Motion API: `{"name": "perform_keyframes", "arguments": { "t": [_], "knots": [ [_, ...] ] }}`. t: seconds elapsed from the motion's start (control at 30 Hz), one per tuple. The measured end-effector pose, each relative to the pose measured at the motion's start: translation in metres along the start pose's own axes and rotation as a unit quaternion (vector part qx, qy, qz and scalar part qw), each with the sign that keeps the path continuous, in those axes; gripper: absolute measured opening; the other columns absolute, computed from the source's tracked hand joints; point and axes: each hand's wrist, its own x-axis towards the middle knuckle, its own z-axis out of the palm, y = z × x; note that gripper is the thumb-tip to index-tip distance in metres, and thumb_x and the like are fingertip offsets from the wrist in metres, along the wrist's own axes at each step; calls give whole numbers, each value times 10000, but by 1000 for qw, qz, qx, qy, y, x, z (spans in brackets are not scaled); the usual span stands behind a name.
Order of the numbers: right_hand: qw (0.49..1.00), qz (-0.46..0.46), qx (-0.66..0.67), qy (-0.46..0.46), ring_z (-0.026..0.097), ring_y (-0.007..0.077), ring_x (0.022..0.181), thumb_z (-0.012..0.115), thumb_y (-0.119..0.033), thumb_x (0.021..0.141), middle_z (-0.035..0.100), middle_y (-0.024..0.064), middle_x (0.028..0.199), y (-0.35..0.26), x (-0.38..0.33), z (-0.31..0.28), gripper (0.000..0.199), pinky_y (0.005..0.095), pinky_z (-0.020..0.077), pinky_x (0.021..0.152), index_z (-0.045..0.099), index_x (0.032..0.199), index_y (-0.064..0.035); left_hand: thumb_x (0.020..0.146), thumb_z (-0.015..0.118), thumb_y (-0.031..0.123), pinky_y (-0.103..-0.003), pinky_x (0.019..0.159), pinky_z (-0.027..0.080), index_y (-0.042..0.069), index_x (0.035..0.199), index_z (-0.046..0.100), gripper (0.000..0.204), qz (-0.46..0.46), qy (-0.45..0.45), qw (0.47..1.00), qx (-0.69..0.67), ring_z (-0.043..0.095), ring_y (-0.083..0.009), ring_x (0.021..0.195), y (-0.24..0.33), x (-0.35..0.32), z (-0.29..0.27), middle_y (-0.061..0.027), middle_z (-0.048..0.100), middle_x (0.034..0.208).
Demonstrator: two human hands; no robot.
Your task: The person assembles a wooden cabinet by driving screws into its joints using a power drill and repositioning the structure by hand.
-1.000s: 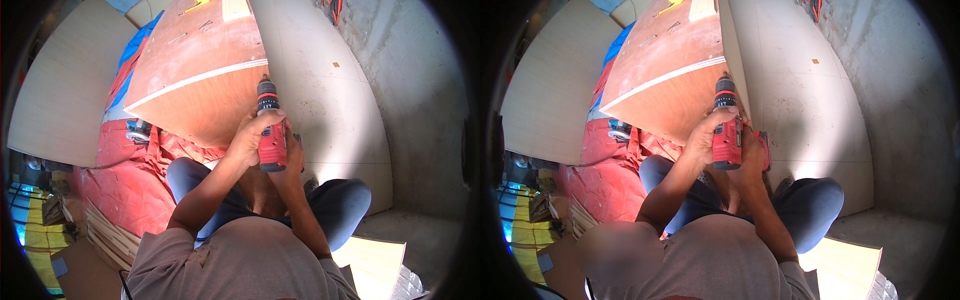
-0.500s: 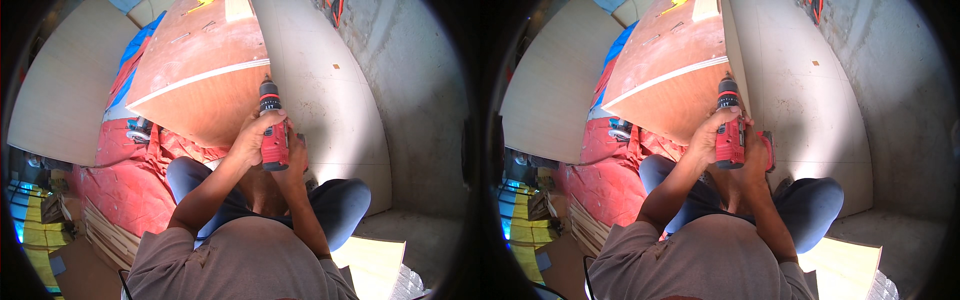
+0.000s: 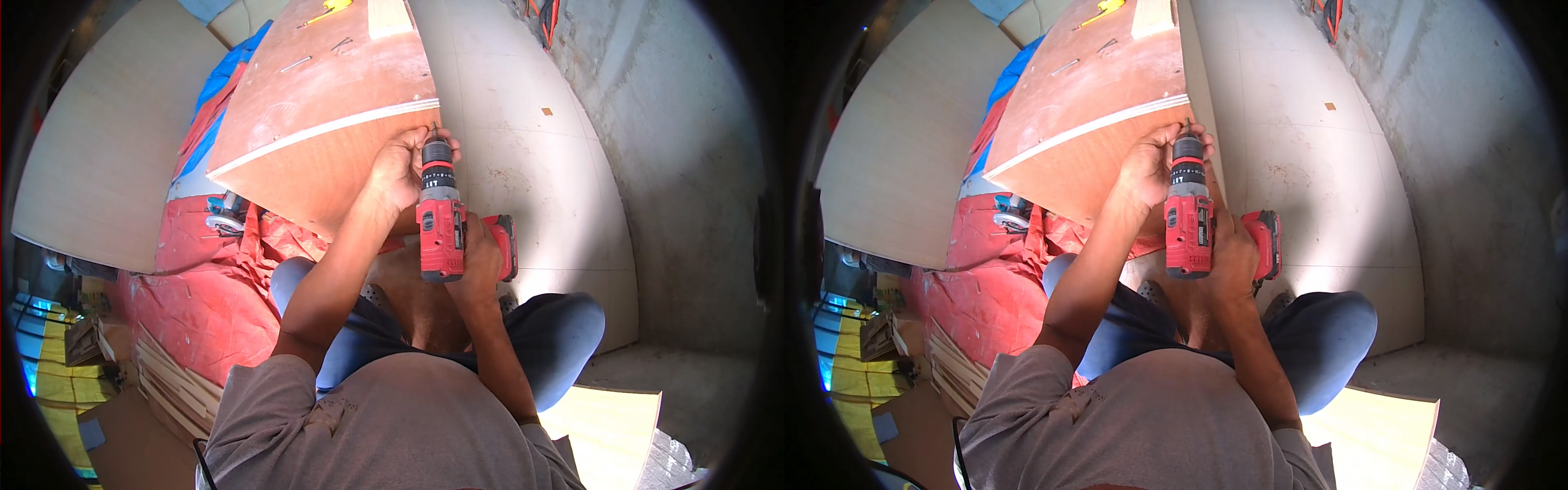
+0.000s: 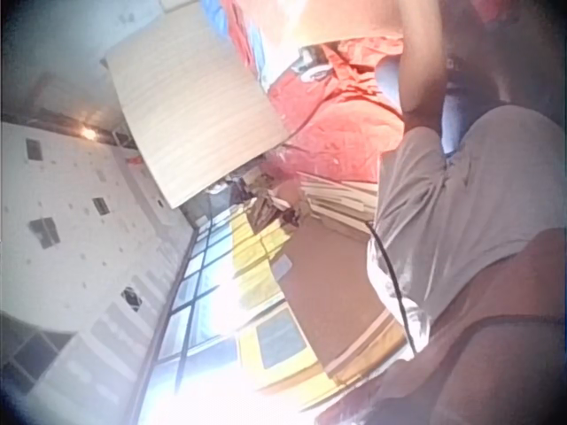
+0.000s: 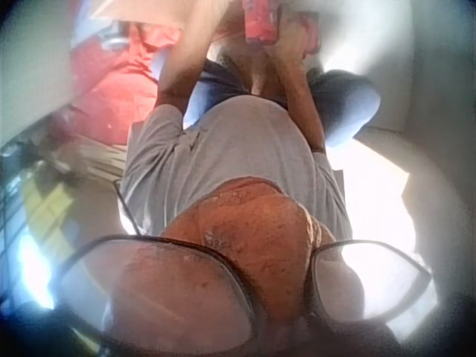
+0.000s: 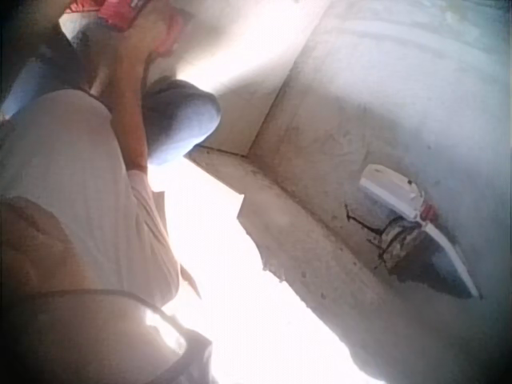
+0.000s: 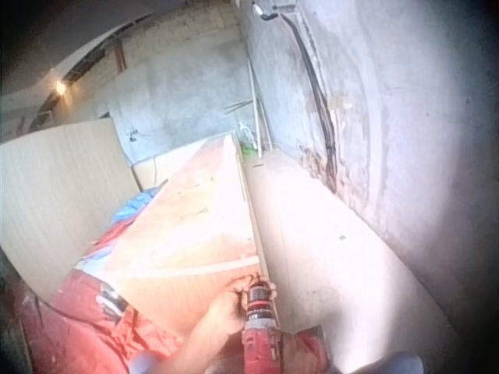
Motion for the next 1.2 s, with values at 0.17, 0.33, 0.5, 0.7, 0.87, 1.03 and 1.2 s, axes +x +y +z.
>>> {"name": "perform_keyframes", "arguments": {
  "t": [0.17,0.33,0.5,0.7,0.87,1.03,1.2],
  "knots": [
    [1000,-7,-11,7,651,425,808,778,-192,770,649,204,901,2,0,2,377,477,517,684,596,1040,-3,1066,403,262,-425,796,579,-3,1124,595,332,25,7,999,18,687,-274,882,-2,3,3,-164,691,996],
    [999,1,-40,9,653,431,831,771,-200,777,651,215,923,16,-2,9,390,486,522,710,603,1068,-1,1064,450,245,-451,859,573,-5,1109,610,300,11,56,998,27,682,-282,892,4,4,9,-148,681,998],
    [999,-30,-38,10,649,435,866,761,-181,776,653,222,948,21,-7,12,411,482,527,739,600,1109,-3,1049,501,220,-442,840,578,-4,1102,610,255,21,56,998,11,680,-272,883,0,9,1,-132,679,985],
    [999,-20,-29,7,642,434,866,756,-165,778,650,220,975,8,-9,3,422,480,523,748,596,1132,-1,1049,515,235,-433,829,586,5,1067,621,255,23,93,995,25,680,-248,864,-4,7,13,-110,680,976],
    [998,-42,-40,24,647,430,871,758,-159,780,653,215,981,13,-8,6,418,479,526,745,599,1132,-1,1052,503,231,-433,823,579,6,1074,624,256,18,77,997,15,677,-253,873,-1,9,6,-113,681,989],
    [996,-64,-47,45,650,378,722,720,-87,767,638,169,851,17,-6,8,373,453,510,634,633,1120,-2,1056,490,228,-448,862,558,1,1084,623,264,6,51,999,7,674,-262,878,1,10,0,-125,683,995],
    [995,-69,-57,52,653,369,721,720,-86,770,636,165,839,21,-10,8,368,447,513,631,637,1121,-11,1058,487,228,-453,858,561,1,1094,621,266,15,63,997,47,675,-266,879,1,8,7,-126,684,998]
  ]
}}
